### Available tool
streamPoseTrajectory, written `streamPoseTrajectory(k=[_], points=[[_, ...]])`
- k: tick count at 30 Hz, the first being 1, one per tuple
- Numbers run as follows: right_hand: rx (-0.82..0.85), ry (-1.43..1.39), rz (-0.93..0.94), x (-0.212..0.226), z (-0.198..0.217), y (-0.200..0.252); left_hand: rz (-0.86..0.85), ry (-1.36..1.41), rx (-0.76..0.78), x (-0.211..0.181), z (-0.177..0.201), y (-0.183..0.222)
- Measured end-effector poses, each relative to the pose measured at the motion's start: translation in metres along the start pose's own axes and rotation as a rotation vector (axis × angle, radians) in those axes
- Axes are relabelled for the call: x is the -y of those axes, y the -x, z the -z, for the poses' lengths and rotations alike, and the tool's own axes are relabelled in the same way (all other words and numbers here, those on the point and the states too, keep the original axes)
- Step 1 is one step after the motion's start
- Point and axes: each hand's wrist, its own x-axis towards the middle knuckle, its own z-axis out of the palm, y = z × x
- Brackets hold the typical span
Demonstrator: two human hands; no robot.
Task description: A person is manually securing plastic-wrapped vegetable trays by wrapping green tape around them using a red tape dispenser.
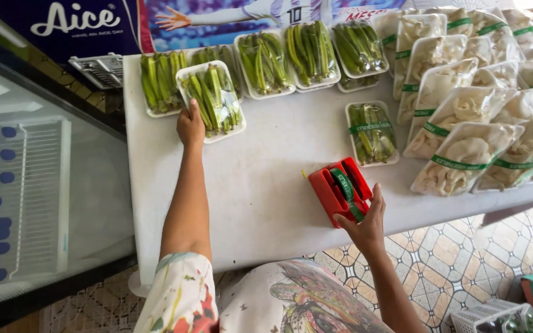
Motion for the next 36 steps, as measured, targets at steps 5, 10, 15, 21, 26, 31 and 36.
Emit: streamPoseTrajectory(k=[5, 10, 15, 21, 26, 31, 36], points=[[-0.117, -0.133, 0.048, -0.029, 0.019, -0.001, -0.007, 0.043, -0.103, -0.009, -0.017, 0.015], [-0.099, -0.264, -0.325, -0.047, 0.032, -0.02, -0.16, 0.093, -0.125, -0.001, -0.02, 0.025], [0.129, -0.206, -0.379, -0.051, 0.025, -0.026, -0.208, 0.039, 0.625, 0.037, -0.032, 0.031], [0.367, -0.125, -0.417, -0.012, 0.038, -0.035, -0.17, -0.141, 1.022, -0.038, -0.016, 0.069], [0.366, -0.122, -0.394, -0.009, 0.043, -0.034, -0.151, -0.383, 1.022, -0.101, 0.003, 0.086], [0.29, -0.203, -0.413, -0.043, 0.034, -0.037, -0.629, -0.333, 0.702, -0.111, -0.006, 0.143], [0.271, -0.187, -0.314, -0.055, 0.025, -0.038, -0.042, 0.323, 1.799, -0.095, -0.034, 0.36]])
